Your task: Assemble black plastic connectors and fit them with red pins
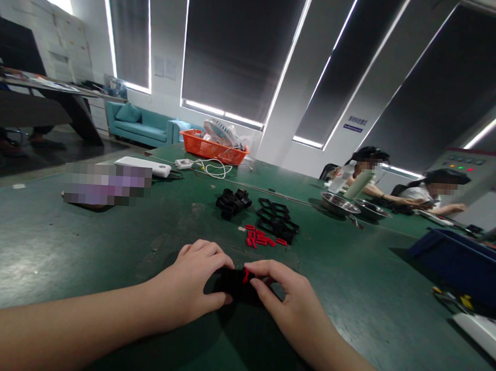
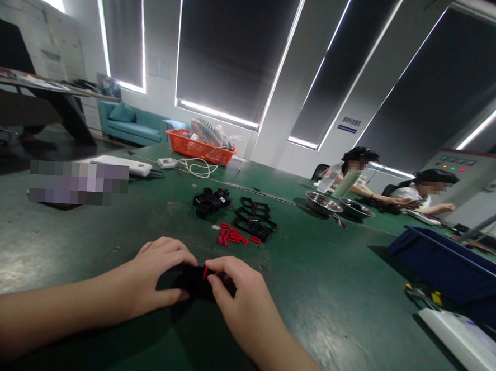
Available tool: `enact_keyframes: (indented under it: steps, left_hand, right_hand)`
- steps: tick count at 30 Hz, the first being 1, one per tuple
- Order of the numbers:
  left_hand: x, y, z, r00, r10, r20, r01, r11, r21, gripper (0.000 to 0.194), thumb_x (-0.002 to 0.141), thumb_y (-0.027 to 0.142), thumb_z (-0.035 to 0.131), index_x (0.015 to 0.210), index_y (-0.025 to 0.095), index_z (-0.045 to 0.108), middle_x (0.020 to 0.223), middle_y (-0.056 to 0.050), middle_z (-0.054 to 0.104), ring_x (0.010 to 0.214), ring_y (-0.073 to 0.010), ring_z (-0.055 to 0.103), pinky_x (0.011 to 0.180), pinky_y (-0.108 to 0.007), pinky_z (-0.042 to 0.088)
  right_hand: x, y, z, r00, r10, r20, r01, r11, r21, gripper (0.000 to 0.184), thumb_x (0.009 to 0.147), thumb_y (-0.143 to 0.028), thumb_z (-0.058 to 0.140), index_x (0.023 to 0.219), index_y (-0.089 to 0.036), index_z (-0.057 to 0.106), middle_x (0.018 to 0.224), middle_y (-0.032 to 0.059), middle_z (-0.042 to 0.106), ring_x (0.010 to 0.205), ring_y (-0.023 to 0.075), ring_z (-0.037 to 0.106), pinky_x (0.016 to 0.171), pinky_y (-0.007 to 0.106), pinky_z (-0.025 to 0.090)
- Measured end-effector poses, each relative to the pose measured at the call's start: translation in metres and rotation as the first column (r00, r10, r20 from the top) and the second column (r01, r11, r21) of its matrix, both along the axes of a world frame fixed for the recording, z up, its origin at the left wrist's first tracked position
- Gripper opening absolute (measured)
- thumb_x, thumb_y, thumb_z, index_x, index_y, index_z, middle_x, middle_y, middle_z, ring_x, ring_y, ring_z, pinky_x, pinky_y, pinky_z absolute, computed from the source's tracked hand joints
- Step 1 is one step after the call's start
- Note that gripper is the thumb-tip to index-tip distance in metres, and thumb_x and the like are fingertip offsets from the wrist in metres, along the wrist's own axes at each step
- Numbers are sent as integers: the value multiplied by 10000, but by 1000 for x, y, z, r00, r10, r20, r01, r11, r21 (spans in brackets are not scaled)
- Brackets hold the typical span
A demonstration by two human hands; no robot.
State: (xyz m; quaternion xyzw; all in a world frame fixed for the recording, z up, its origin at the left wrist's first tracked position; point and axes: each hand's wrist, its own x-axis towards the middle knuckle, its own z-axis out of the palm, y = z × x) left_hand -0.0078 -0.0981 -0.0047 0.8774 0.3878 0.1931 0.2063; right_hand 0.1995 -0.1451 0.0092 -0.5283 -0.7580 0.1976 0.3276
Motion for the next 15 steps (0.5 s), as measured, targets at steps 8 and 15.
enact_keyframes:
  steps: [8, 15]
  left_hand:
    - [0, 0, 1, 1000, -5, -1, 5, 1000, 7, 294, 751, 230, 683, 1042, 240, 643, 1092, -54, 624, 1104, -299, 496, 949, -475, 378]
    - [0, 0, 1, 1000, -7, 5, 7, 1000, 5, 303, 745, 215, 689, 1044, 226, 645, 1085, -52, 624, 1099, -297, 498, 951, -488, 380]
  right_hand:
    - [0, -1, 1, 1000, -4, 1, 4, 1000, 1, 236, 842, -122, 561, 1008, -225, 693, 981, 29, 743, 886, 179, 682, 825, 325, 531]
    - [0, -1, 0, 1000, -3, 3, 3, 1000, -10, 235, 844, -118, 562, 1014, -214, 694, 995, 31, 742, 908, 175, 679, 840, 318, 525]
